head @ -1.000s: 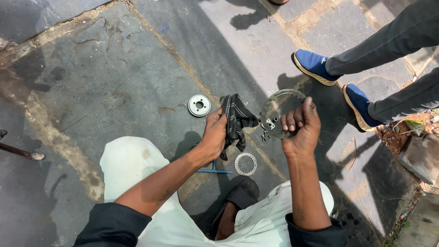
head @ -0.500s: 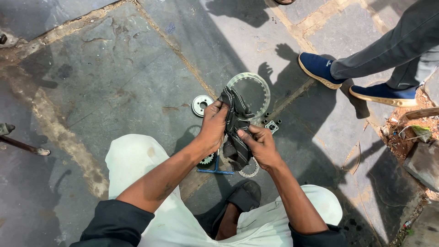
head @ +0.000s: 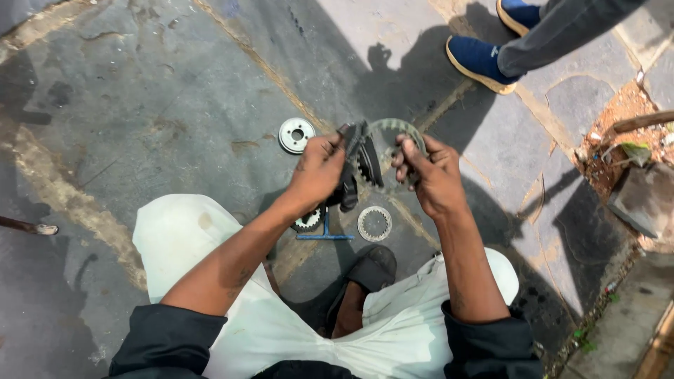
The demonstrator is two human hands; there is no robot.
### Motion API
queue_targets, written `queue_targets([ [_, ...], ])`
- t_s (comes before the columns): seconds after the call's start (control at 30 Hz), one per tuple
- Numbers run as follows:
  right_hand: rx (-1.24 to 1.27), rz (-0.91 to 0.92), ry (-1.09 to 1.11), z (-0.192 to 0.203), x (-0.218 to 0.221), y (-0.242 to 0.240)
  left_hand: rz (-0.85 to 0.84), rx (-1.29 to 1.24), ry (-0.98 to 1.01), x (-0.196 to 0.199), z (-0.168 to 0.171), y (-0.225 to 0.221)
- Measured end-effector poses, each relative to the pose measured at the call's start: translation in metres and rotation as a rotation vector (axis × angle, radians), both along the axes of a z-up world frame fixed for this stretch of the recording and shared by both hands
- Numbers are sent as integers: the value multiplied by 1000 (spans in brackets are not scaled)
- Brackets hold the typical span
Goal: The recorder is assembling a motorcycle clutch mechanism, fitting plates and springs into the housing.
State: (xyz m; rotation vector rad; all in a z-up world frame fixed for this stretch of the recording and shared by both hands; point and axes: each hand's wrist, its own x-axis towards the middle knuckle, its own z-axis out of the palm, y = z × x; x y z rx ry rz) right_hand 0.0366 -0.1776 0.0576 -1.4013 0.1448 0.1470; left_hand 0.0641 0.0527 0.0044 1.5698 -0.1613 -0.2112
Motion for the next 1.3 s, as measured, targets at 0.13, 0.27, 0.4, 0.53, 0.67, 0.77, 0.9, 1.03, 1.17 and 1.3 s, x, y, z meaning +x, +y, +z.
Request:
queue_targets([
  [0.13,30,-178,22,-17,18,-10,295,-272,61,25,14,27],
  [0.27,-117,-226,203,-117,34,-21,456,-719,116,42,32,59],
  [0.4,-182,-119,522,-251,33,-4,557,-809,48,46,49,79],
  [0.53,-73,3,620,-331,14,56,617,-825,-100,56,41,106],
  [0.67,-47,159,604,-381,-12,84,662,-817,-46,54,50,118],
  [0.77,-591,16,426,-402,-30,45,613,-821,36,47,47,121],
  [0.9,-1526,-350,166,-352,-51,-7,512,-797,72,44,42,117],
  [1.03,-1359,-192,424,-366,-81,-52,382,-803,97,39,51,104],
  [1.17,-1309,-127,521,-384,-79,-72,280,-757,138,34,58,94],
  [1.3,-1240,-65,650,-400,-81,-91,277,-727,166,34,55,86],
])
